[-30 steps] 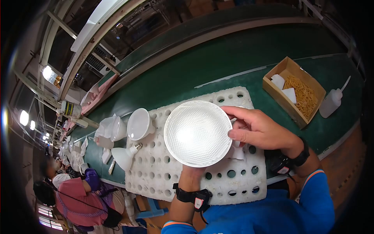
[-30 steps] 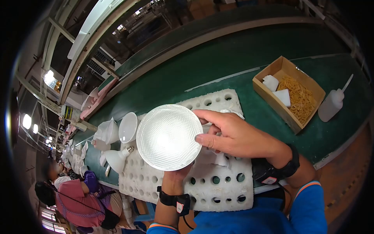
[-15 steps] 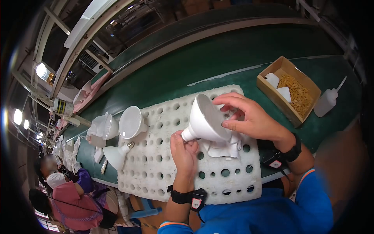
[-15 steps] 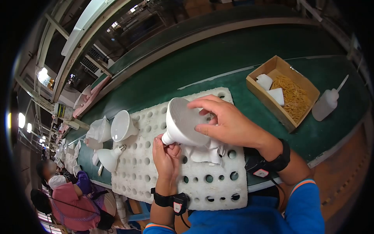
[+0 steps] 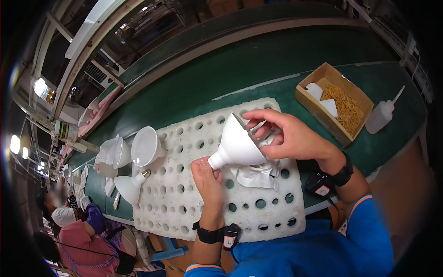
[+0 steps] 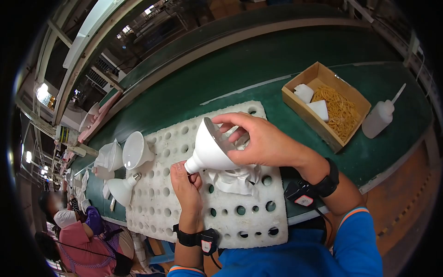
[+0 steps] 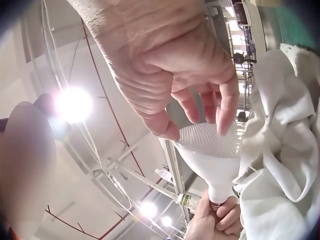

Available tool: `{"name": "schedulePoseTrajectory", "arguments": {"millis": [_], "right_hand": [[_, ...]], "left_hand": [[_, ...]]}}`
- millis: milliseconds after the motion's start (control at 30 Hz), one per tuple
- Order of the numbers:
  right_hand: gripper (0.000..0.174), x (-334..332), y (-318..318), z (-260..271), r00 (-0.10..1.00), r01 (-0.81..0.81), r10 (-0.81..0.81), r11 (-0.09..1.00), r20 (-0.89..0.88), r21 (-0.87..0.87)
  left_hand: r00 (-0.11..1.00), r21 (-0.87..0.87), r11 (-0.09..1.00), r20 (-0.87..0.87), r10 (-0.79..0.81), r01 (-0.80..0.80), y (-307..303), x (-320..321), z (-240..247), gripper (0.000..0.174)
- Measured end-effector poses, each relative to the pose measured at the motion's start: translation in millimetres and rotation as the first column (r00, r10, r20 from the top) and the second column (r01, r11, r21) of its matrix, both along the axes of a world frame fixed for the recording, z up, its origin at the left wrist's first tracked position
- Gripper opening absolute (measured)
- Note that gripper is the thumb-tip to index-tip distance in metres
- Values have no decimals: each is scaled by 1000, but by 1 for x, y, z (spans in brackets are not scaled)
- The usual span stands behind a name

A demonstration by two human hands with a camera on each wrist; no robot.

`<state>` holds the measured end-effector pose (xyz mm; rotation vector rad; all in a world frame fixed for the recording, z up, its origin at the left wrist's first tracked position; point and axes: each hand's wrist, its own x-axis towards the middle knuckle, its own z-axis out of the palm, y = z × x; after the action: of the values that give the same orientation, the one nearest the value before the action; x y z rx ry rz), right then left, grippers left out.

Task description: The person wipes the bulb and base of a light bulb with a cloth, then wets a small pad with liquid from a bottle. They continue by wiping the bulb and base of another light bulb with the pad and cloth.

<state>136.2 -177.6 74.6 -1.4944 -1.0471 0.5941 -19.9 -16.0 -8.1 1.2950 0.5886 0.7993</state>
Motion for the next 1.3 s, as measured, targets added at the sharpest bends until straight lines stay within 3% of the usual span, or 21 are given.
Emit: {"name": "schedulePoseTrajectory", "arguments": {"millis": [100,400,500,600,700,900,1000,1100,1300], "right_hand": [[68,0,-3,1,997,-29,31,999,-70,26],[73,11,-5,-3,995,-89,90,996,-31,23],[76,14,-6,-4,992,-106,108,994,-66,34],[78,16,-9,-2,992,-119,120,992,-34,32],[81,17,-6,-11,993,-113,112,993,27,21],[79,5,1,-4,991,-132,135,980,11,-147],[76,4,0,-2,974,-92,118,986,192,-142],[78,5,0,-9,944,-65,72,997,321,-33],[73,13,-5,-4,932,-94,98,995,350,-28]], "left_hand": [[999,129,992,49,-14,8,-2,-1,0,31],[987,254,963,110,-121,90,2,-4,-3,25],[989,315,947,105,-101,63,4,-7,-8,22],[974,492,870,189,-127,18,3,0,-6,22],[980,573,817,188,-58,-62,2,3,-2,21],[996,277,960,-95,-1,27,10,-4,-3,28],[981,284,959,-183,58,-4,9,-6,-1,30],[984,252,968,-166,64,-20,5,-5,6,30],[996,335,942,-94,7,25,5,-6,4,28]]}}
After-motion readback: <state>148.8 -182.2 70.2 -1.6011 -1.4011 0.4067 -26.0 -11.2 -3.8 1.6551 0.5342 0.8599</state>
